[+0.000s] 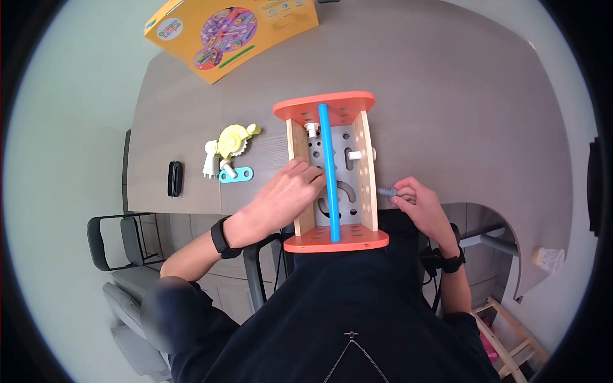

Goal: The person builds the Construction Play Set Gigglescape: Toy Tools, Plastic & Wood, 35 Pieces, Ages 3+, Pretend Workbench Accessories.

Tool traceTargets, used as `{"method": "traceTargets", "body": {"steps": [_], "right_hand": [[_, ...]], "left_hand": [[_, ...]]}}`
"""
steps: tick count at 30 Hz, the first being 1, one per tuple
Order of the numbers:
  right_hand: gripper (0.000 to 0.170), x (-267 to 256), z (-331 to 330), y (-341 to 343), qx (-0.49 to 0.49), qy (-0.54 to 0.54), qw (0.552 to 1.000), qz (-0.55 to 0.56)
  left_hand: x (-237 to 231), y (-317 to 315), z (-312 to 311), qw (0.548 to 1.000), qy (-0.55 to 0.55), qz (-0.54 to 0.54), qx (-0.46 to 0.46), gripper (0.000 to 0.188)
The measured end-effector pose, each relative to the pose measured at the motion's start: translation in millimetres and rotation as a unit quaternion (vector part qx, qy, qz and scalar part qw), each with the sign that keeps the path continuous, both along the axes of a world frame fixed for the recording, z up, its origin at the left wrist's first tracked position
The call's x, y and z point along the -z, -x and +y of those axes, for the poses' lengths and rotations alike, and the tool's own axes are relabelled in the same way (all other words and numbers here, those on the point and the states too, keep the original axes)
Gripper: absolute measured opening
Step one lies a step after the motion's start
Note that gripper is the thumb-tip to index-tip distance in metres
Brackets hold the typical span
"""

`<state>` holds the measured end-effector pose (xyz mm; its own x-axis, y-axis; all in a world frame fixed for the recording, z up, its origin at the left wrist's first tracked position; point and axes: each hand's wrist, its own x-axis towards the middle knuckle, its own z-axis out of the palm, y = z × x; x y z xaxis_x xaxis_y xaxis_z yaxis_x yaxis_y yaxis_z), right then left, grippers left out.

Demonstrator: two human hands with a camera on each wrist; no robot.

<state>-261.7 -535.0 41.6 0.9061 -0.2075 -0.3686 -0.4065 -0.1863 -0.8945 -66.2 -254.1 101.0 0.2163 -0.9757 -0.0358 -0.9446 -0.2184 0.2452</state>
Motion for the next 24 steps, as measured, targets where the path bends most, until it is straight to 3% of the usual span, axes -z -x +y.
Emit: {"method": "traceTargets", "body": {"steps": [5, 8, 11, 17, 24], "right_hand": [[0.026, 14.5, -0.2, -3.3, 0.008, -0.054, 0.999, -0.004], [0.026, 14.4, 0.6, -4.7, 0.006, -0.051, 0.999, -0.013], [0.026, 14.7, 1.2, -5.7, -0.004, -0.038, 0.999, -0.029], [0.026, 13.2, 3.4, -7.8, -0.024, -0.026, 0.999, -0.04], [0.028, 16.8, 6.6, -6.9, -0.03, 0.014, 0.997, -0.072]], "left_hand": [[17.8, -2.7, -8.8, 1.0, 0.0, -0.005, 0.01, 0.039], [15.3, -5.9, -15.2, 0.992, -0.047, 0.12, -0.007, 0.041], [19.0, -7.1, -21.1, 0.983, -0.077, 0.164, -0.039, 0.038], [18.7, 1.8, -30.2, 0.992, -0.064, 0.103, -0.029, 0.024], [21.8, 11.3, -48.6, 0.983, -0.04, 0.17, -0.048, 0.025]]}}
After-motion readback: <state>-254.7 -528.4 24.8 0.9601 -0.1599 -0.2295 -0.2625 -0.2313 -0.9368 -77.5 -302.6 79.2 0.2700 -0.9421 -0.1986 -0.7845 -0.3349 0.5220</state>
